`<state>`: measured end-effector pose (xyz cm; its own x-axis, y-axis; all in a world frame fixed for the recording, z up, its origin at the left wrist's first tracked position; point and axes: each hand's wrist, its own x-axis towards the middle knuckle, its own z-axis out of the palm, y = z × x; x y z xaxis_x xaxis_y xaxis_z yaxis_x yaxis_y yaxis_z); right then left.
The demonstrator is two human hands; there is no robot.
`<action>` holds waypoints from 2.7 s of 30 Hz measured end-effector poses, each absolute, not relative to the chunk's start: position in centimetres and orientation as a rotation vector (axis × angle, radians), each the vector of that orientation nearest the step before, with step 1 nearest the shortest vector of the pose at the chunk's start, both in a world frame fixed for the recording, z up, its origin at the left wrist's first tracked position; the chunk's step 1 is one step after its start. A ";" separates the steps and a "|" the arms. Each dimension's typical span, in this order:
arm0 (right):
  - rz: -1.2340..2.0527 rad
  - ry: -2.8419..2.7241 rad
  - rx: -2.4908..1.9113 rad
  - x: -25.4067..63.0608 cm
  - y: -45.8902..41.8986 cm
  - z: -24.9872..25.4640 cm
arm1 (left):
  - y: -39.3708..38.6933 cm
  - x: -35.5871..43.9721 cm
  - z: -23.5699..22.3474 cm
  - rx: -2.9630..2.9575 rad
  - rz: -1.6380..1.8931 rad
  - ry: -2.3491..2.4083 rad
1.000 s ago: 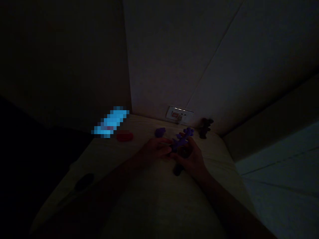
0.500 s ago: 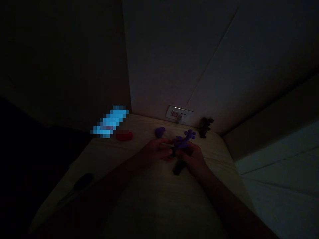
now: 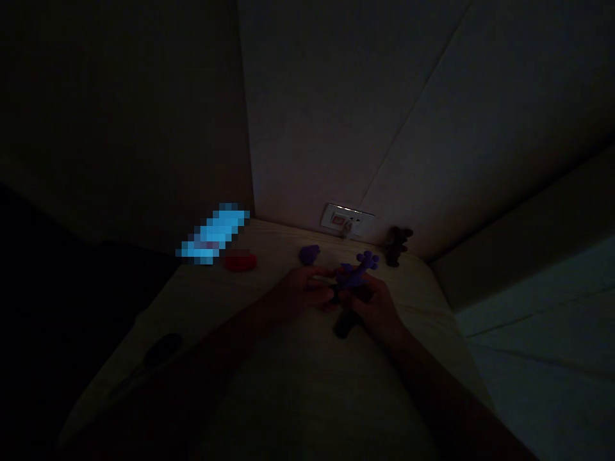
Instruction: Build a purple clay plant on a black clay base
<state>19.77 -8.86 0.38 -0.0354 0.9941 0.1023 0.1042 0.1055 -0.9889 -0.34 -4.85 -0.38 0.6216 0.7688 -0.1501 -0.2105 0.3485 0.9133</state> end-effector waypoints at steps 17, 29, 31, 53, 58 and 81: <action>1.147 -1.295 -1.211 19.8 -8.8 0.2 | -4.9 -0.5 -0.1 0.926 0.737 0.603; 1.113 -1.077 -1.155 19.1 -8.7 0.4 | -5.7 0.7 0.6 0.728 0.843 0.577; 1.108 -1.065 -1.148 19.0 -8.7 0.5 | -5.7 0.8 0.5 0.740 0.855 0.585; 1.021 -1.131 -1.123 18.8 -8.8 0.5 | -5.7 0.8 0.2 0.968 0.863 0.753; 1.022 -1.139 -1.111 18.7 -8.8 0.6 | -5.7 0.8 0.1 0.975 0.871 0.760; 1.064 -1.170 -1.138 18.8 -8.8 0.6 | -5.7 0.7 0.3 0.996 0.867 0.754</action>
<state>18.83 -8.75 0.59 0.0984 0.9877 0.1216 -0.0273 0.1248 -0.9918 0.66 -5.69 0.29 0.4577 0.8779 -0.1408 -0.2610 0.2840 0.9226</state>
